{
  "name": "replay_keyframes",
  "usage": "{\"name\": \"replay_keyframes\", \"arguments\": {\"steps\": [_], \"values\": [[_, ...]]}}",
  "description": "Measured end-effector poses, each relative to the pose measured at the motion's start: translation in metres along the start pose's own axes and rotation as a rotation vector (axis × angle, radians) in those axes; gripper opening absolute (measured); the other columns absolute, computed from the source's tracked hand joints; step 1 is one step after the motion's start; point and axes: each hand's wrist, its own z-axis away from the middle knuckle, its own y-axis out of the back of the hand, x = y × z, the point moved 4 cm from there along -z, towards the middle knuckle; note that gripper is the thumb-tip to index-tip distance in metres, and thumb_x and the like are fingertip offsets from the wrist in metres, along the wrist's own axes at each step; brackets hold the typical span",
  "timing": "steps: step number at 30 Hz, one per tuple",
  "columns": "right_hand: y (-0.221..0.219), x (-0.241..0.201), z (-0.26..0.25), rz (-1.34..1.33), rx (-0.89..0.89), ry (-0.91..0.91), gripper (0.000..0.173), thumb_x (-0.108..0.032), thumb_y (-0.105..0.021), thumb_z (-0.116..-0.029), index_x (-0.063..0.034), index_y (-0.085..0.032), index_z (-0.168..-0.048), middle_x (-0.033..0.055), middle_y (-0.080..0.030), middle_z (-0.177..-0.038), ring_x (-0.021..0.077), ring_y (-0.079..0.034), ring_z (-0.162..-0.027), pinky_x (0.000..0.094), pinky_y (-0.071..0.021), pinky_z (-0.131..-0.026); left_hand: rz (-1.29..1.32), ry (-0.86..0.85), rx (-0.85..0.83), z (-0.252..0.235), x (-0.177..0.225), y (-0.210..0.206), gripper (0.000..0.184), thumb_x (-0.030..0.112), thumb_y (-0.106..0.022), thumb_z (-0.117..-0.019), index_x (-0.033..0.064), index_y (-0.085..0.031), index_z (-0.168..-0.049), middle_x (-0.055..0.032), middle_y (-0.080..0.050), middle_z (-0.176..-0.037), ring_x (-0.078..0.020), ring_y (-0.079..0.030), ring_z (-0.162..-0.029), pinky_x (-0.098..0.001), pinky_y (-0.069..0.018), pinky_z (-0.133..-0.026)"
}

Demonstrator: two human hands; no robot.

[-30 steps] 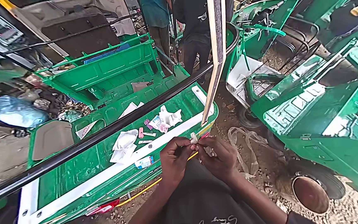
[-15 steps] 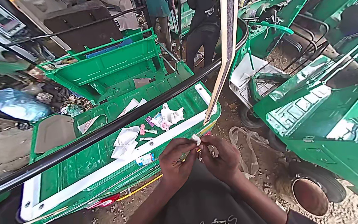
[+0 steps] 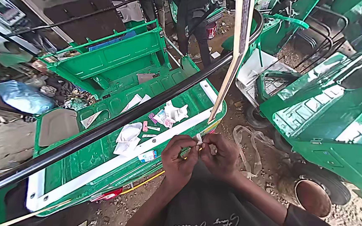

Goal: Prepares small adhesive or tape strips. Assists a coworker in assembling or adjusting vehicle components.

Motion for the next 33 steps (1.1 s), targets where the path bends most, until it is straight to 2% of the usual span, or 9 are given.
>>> {"name": "replay_keyframes", "arguments": {"steps": [3, 8, 12, 21, 23, 26, 29, 31, 33], "values": [[-0.006, 0.003, 0.001, -0.037, -0.004, -0.039, 0.009, -0.01, -0.064, -0.0922, -0.0011, -0.065, -0.092, 0.0036, -0.069, -0.077, 0.0043, -0.066, -0.068, 0.0202, -0.0579, -0.062, 0.144, 0.127, 0.033, -0.002, -0.005, -0.001, 0.004, 0.003, -0.069, -0.0916, 0.0036, -0.071, -0.095, -0.0037, -0.067, -0.096, -0.0107, -0.066, -0.088, -0.025, -0.0588, -0.078], [-0.011, 0.006, 0.0, -0.079, -0.013, -0.085, 0.009, -0.01, -0.063, -0.0921, -0.0015, -0.064, -0.09, 0.0025, -0.068, -0.076, 0.0034, -0.065, -0.067, 0.0203, -0.057, -0.061, 0.205, 0.176, 0.078, -0.001, -0.011, -0.002, 0.005, 0.001, -0.064, -0.0937, 0.0029, -0.069, -0.093, -0.0036, -0.066, -0.095, -0.0103, -0.065, -0.087, -0.0249, -0.0575, -0.076], [-0.016, 0.01, 0.0, -0.166, -0.019, -0.105, 0.011, -0.011, -0.063, -0.0931, -0.0002, -0.063, -0.091, 0.003, -0.066, -0.077, 0.0034, -0.064, -0.067, 0.0204, -0.0566, -0.06, 0.332, 0.271, 0.136, 0.0, -0.016, -0.002, 0.01, -0.001, -0.059, -0.0949, 0.0007, -0.068, -0.094, -0.0045, -0.067, -0.09, -0.0102, -0.066, -0.078, -0.0264, -0.0584, -0.072], [-0.014, 0.016, -0.001, -0.346, -0.036, -0.227, 0.013, -0.014, -0.059, -0.0971, -0.0031, -0.06, -0.091, -0.0016, -0.062, -0.074, 0.0016, -0.06, -0.063, 0.0203, -0.055, -0.057, 0.541, 0.447, 0.27, 0.002, -0.022, 0.006, 0.013, 0.006, -0.06, -0.0957, -0.0001, -0.071, -0.097, -0.0095, -0.071, -0.088, -0.0139, -0.069, -0.079, -0.0307, -0.0603, -0.075], [-0.011, 0.019, -0.005, -0.404, -0.096, -0.272, 0.011, -0.011, -0.058, -0.0991, -0.0018, -0.062, -0.095, -0.0012, -0.065, -0.078, 0.0033, -0.064, -0.067, 0.0226, -0.0586, -0.062, 0.552, 0.434, 0.282, 0.0, -0.022, 0.011, 0.012, 0.007, -0.061, -0.0968, -0.0007, -0.07, -0.099, -0.0102, -0.071, -0.09, -0.0145, -0.07, -0.081, -0.0319, -0.0609, -0.077], [-0.007, 0.017, -0.008, -0.539, -0.149, -0.337, 0.011, -0.004, -0.057, -0.1023, 0.0029, -0.065, -0.106, 0.0057, -0.073, -0.09, 0.0124, -0.072, -0.077, 0.0304, -0.0644, -0.069, 0.582, 0.459, 0.292, -0.001, -0.022, 0.013, 0.01, 0.007, -0.062, -0.0983, -0.001, -0.068, -0.099, -0.0116, -0.071, -0.092, -0.0164, -0.071, -0.084, -0.0348, -0.0616, -0.081], [-0.009, 0.011, -0.007, -0.551, -0.185, -0.333, 0.021, -0.005, -0.067, -0.0968, 0.0055, -0.064, -0.114, 0.0072, -0.073, -0.099, 0.0128, -0.072, -0.084, 0.0299, -0.0637, -0.074, 0.609, 0.475, 0.287, 0.001, -0.022, 0.013, 0.01, 0.006, -0.063, -0.0981, -0.002, -0.067, -0.101, -0.0129, -0.071, -0.094, -0.0179, -0.071, -0.086, -0.0365, -0.0616, -0.084], [-0.012, 0.011, -0.005, -0.509, -0.15, -0.37, 0.029, -0.005, -0.074, -0.0907, 0.0086, -0.066, -0.115, 0.0087, -0.073, -0.097, 0.013, -0.071, -0.08, 0.0287, -0.0633, -0.07, 0.61, 0.459, 0.278, 0.002, -0.021, 0.012, 0.01, 0.006, -0.064, -0.0974, -0.0023, -0.068, -0.102, -0.0126, -0.071, -0.094, -0.0168, -0.071, -0.086, -0.0348, -0.0614, -0.084], [-0.017, 0.013, -0.008, -0.547, -0.115, -0.456, 0.022, 0.0, -0.074, -0.0897, 0.0085, -0.068, -0.109, 0.0095, -0.075, -0.092, 0.0123, -0.072, -0.076, 0.0279, -0.0628, -0.067, 0.575, 0.412, 0.243, 0.003, -0.019, 0.012, 0.01, 0.004, -0.064, -0.0976, -0.002, -0.068, -0.105, -0.011, -0.071, -0.097, -0.0152, -0.07, -0.089, -0.0331, -0.0606, -0.085]]}}
